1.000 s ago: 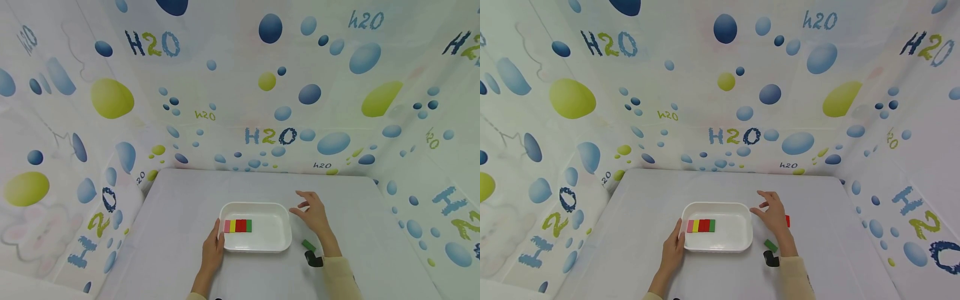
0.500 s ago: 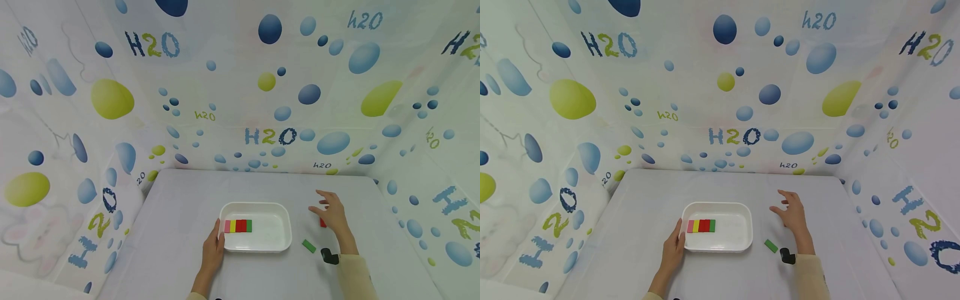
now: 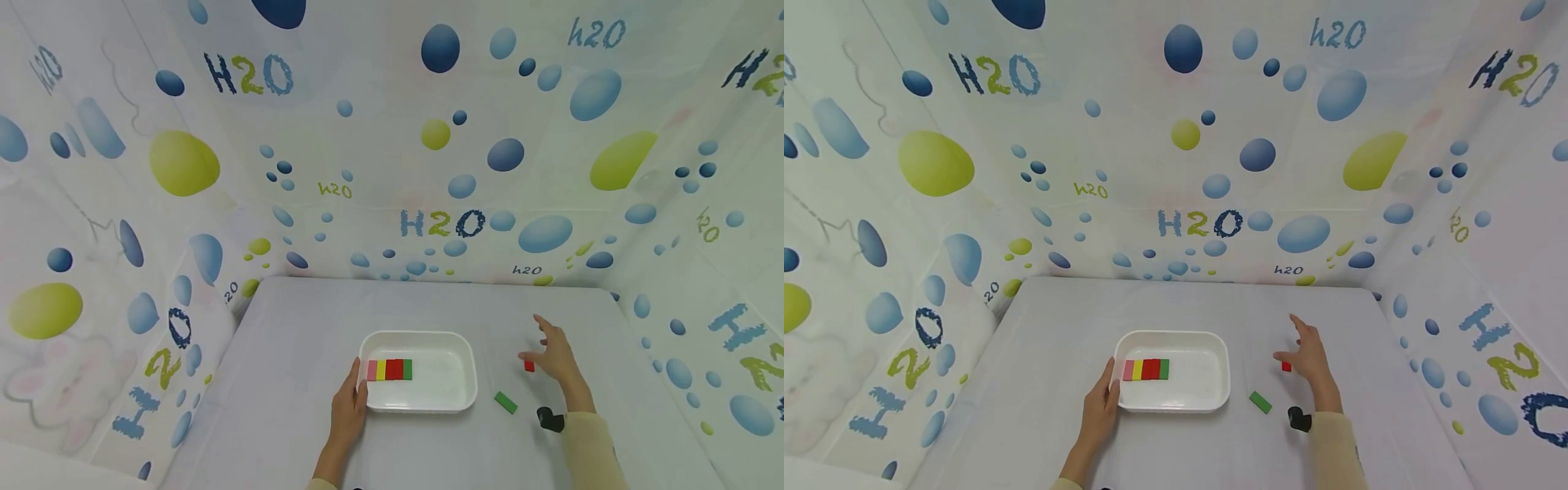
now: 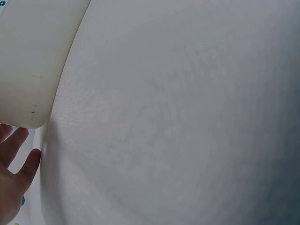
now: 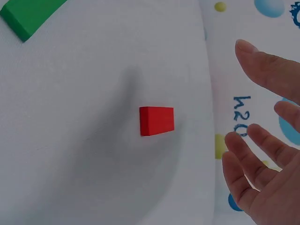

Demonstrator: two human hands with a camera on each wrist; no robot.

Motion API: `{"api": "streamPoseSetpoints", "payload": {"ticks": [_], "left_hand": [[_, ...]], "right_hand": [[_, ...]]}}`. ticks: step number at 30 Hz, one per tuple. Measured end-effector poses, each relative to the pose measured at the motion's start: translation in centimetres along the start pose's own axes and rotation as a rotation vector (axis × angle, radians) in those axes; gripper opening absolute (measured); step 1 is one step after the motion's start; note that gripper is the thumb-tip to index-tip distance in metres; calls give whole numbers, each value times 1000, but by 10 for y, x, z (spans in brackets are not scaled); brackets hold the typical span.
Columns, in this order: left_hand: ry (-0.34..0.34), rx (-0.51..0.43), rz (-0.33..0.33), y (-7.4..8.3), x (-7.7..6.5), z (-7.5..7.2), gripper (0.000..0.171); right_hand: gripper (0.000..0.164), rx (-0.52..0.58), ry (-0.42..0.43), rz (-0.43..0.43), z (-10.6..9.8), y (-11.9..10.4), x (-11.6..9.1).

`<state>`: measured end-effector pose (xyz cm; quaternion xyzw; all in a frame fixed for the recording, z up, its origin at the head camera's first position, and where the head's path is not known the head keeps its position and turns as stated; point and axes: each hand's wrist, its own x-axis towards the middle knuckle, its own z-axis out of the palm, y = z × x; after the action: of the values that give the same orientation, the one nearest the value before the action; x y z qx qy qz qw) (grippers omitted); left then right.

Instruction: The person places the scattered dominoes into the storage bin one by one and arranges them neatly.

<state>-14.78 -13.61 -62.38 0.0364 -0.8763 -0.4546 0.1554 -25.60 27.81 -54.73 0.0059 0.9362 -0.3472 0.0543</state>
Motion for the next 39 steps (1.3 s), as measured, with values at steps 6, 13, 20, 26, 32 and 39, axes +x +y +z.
{"api": "streamPoseSetpoints", "payload": {"ticks": [6,13,20,26,32,39], "left_hand": [[5,-23,13,1,-1,-1,51],[5,-22,12,2,-1,-2,52],[2,-12,-3,3,-1,-1,52],[-2,-16,-11,4,-1,-1,52],[-3,-26,-9,4,-1,-2,52],[2,-25,2,5,0,-3,52]], "right_hand": [[95,-18,-19,3,6,14,-1],[97,-46,-57,64,14,25,-2],[89,-68,-60,91,21,34,-3],[76,-85,-41,71,27,39,-5],[68,-68,-40,67,28,39,-6],[59,-59,-39,82,30,39,-4]]}}
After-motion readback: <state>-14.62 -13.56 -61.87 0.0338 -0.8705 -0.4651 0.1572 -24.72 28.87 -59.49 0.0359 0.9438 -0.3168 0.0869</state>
